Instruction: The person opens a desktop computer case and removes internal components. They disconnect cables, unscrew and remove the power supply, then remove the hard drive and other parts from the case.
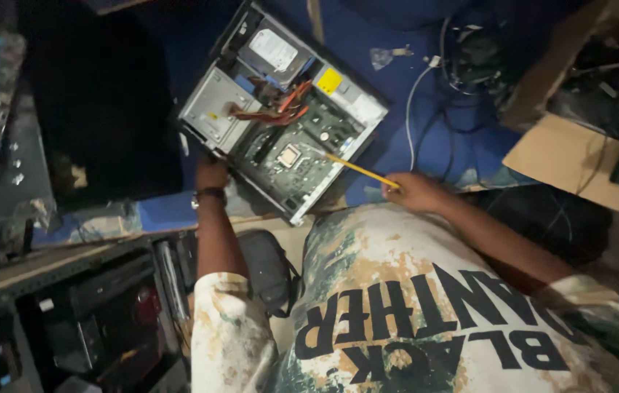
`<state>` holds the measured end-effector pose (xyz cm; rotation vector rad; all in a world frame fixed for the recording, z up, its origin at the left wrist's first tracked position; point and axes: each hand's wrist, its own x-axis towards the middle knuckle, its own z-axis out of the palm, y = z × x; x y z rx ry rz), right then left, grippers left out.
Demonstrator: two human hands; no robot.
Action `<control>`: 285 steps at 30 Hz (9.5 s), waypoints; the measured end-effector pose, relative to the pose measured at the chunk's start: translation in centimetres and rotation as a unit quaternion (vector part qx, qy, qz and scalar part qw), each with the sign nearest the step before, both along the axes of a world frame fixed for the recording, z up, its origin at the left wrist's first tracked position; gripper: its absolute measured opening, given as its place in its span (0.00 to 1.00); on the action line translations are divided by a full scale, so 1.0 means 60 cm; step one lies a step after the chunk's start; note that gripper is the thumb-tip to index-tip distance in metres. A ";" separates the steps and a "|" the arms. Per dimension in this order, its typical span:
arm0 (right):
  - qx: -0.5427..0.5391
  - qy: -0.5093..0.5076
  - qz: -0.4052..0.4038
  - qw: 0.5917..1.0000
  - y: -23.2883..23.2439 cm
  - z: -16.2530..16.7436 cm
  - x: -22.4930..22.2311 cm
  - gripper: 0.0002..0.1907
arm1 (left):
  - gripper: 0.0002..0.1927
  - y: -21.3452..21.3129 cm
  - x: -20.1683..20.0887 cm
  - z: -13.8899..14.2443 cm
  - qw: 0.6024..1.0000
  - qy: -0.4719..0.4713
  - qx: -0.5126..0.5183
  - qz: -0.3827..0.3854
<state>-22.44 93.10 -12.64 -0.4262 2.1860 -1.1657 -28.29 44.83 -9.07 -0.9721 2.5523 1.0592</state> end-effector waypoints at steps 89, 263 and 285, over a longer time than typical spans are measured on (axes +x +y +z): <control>-0.173 -0.486 -0.222 0.827 0.148 0.013 0.158 0.24 | 0.17 0.538 0.083 -0.076 0.859 0.029 0.511 -0.023; -0.035 0.139 -0.295 0.945 0.117 0.066 0.289 0.16 | 0.07 0.311 0.093 0.049 0.795 0.289 0.533 0.018; -0.008 0.099 -0.244 0.965 -0.089 0.093 0.213 0.18 | 0.09 -0.393 0.049 0.353 0.879 0.283 -0.383 0.003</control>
